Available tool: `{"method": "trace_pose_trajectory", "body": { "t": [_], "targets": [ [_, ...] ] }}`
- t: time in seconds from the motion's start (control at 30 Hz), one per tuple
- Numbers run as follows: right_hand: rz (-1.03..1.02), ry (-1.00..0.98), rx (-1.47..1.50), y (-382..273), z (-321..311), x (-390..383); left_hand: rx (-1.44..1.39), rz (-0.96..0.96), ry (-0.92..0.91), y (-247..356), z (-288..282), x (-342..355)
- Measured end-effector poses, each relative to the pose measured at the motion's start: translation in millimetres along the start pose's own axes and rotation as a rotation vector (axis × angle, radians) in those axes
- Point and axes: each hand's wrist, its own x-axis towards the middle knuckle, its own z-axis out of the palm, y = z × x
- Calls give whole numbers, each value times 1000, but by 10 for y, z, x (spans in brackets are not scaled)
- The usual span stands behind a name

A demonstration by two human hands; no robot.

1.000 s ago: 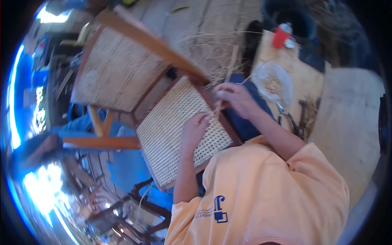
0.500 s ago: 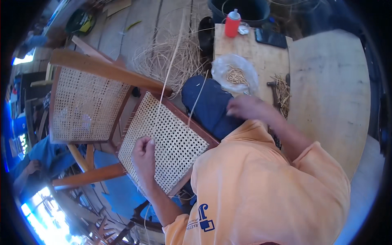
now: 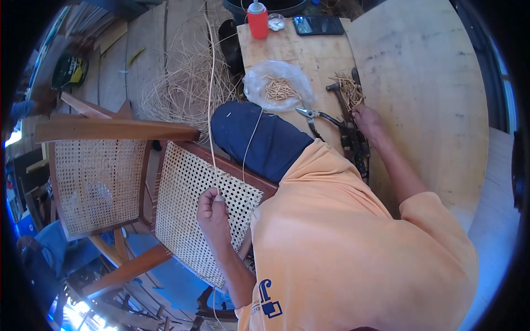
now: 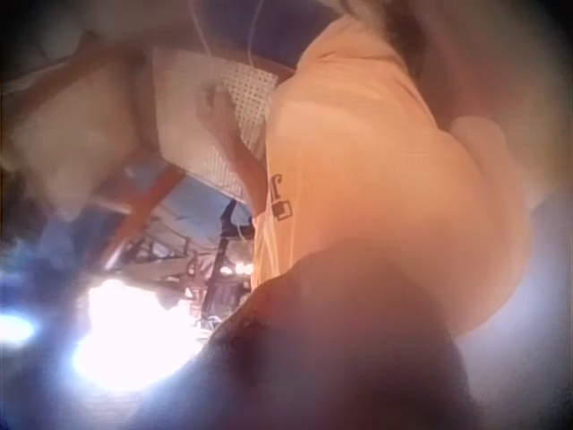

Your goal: Caning the seat of a wooden chair by weaving and trimming cane strips.

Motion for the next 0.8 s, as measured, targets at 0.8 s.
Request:
{"method": "trace_pose_trajectory", "body": {
  "t": [0.8],
  "targets": [
    [177,30,20,-158,385,-620,4,104,-204,-245,39,-196]
  ]
}}
